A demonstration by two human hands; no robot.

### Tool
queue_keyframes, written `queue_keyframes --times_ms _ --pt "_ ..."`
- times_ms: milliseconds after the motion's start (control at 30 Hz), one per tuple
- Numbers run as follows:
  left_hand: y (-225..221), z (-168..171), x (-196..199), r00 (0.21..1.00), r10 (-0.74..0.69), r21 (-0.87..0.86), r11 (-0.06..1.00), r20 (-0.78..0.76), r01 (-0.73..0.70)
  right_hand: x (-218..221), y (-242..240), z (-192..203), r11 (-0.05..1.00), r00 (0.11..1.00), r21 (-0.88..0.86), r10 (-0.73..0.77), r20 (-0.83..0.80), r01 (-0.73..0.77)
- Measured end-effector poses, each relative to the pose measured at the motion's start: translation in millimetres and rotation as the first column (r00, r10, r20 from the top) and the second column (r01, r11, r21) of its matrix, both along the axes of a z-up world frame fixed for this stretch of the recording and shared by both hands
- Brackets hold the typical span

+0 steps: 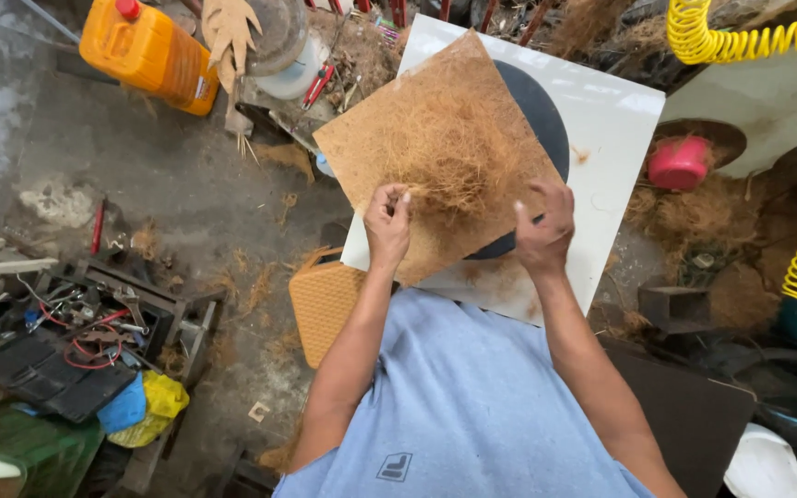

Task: Adding and shaping coconut fiber onto a hat mold to create a hat, followed by applying a spray.

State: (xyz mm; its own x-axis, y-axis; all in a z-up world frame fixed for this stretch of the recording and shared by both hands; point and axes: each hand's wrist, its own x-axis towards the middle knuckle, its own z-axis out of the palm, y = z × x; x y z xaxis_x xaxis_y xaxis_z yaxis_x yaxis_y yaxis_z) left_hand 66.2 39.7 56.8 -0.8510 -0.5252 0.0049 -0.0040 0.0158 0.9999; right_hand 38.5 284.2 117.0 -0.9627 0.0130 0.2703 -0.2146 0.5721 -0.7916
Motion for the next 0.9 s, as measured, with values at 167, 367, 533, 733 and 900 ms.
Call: queue_keyframes --times_ms 167,367,533,733,900 --pt "8 7 0 1.0 -0.017 0.0 1.0 -0.022 0.017 -21 -60 5 0.942 0.937 0.27 0.263 -0.23 -0.199" --pt "10 11 3 1.0 -0.021 -0.076 0.997 -0.008 0.021 -36 -90 -28 0.759 0.883 0.559 0.459 -0.097 -0.333" --pt "8 3 6 0.999 0.033 -0.168 0.985 0.017 -0.029 -43 -82 -41 0.8 0.882 0.488 0.456 -0.115 -0.35" --pt "8 2 12 0.989 0.145 -0.224 0.963 -0.035 -0.149 -40 -84 -47 0.807 0.903 0.517 0.407 -0.137 -0.285" --pt "20 -4 30 0.982 -0.165 0.17 0.969 -0.093 0.179 -40 -83 -48 0.812 0.907 0.509 0.4 -0.131 -0.284"
